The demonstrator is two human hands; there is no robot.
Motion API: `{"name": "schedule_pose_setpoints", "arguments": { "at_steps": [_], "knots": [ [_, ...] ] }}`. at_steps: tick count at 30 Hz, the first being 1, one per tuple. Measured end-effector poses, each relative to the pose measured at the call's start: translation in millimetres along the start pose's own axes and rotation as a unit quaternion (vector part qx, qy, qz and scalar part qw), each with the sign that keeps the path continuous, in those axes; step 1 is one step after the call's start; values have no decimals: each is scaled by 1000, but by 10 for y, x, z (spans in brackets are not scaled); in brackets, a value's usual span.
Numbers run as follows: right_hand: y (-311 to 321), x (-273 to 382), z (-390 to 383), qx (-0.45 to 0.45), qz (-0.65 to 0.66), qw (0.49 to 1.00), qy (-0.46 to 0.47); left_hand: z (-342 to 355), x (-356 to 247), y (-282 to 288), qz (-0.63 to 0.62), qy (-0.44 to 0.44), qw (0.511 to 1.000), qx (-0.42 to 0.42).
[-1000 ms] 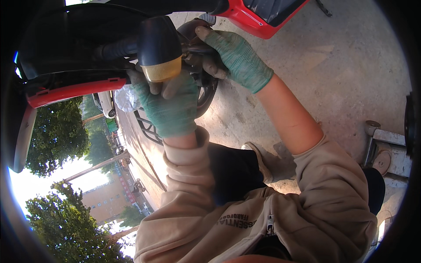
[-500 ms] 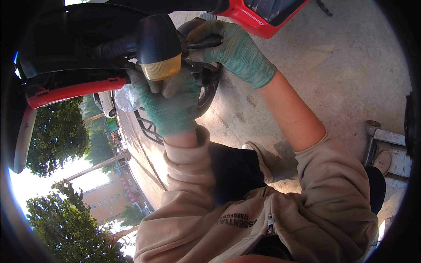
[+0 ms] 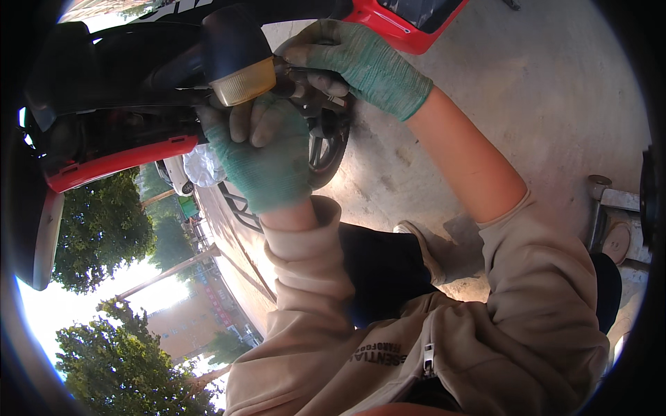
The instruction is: The person repairs a red electric scooter outdoors, using a wrench and screwdriver to adjust the rear wheel and handlebar area. They remove a wheel, tighten bolts, and reattach components while another person assists nearby.
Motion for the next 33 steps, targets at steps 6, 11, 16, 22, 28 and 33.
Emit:
{"name": "schedule_pose_setpoints", "arguments": {
  "at_steps": [6,11,16,22,28,33],
  "knots": [
    [-5,79,-84,17,-104,994,23,-43,-42,16,63,-28,997,-34],
    [7,69,-45,26,-6,999,-33,-97,-52,53,33,-21,999,-8],
    [9,68,-73,39,-10,999,-14,-91,-4,54,45,-10,998,-33],
    [-162,95,-68,-42,-85,985,141,-175,94,13,82,-63,989,-105],
    [-98,138,-157,39,84,995,37,-325,18,-78,200,-162,949,-183],
    [-159,41,-101,15,132,987,90,-468,-67,-167,391,-216,877,-176]
  ]
}}
Point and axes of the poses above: each hand's wrist, its own z-axis towards the middle knuckle, its own y-axis out of the back of the hand, x = y × z, the point moved 2 cm from there along z, towards the middle knuckle, and after that the axes turned 14 degrees about x, right-handed, at the moved point
